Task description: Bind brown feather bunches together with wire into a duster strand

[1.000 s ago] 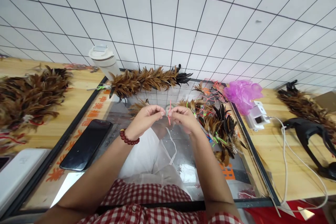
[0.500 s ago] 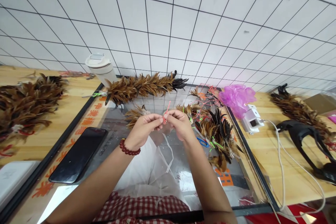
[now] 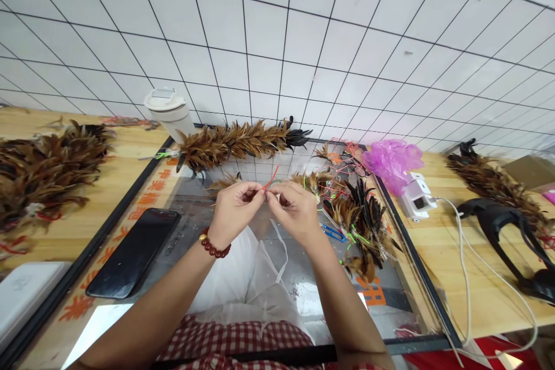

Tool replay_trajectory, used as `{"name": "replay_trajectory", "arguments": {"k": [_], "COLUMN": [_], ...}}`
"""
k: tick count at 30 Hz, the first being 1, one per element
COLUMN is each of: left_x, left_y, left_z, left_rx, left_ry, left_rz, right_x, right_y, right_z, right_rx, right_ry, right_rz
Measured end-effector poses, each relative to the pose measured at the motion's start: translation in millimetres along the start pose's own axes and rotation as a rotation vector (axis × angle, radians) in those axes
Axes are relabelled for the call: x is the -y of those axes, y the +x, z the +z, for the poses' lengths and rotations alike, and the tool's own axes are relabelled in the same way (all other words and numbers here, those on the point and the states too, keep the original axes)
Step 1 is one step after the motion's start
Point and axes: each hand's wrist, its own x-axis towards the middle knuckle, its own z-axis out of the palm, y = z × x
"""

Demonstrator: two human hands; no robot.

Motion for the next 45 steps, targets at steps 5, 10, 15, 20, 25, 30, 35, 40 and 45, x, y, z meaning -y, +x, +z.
{"name": "replay_trajectory", "arguments": {"k": [5,10,15,20,25,30,35,40,45], "left_x": [-7,-15,-11,-9,-10,-8,-13,-20,-22], "left_y": [-5,-8,-5,1,1,4,13,22,26], "left_z": [-4.0,-6.0,-7.4,-5.5,-3.9,-6.4,-18.1,-33.9,-42.0], "left_rx": [0.027,0.063,0.047,0.055,0.106,0.089,0.171,-0.041,-0.106], "left_ry": [0.108,0.091,0.109,-0.134,-0.211,-0.389,-0.999,-1.055,-1.102], "left_rz": [0.156,0.153,0.136,-0.100,-0.080,-0.149,-0.577,-0.599,-0.627], "right_x": [2,2,-3,-10,-8,-6,-8,-17,-36], "right_y": [0,0,3,5,2,1,4,3,0], "right_z": [4,4,2,1,6,10,4,-20,-16], "right_rx": [0.051,0.024,-0.084,-0.079,-0.024,-0.027,-0.033,0.669,0.888], "right_ry": [-0.059,-0.072,0.117,0.366,0.306,0.259,0.231,0.104,-0.231], "right_rz": [-0.026,0.017,0.227,0.400,0.320,0.333,0.404,0.337,0.243]}}
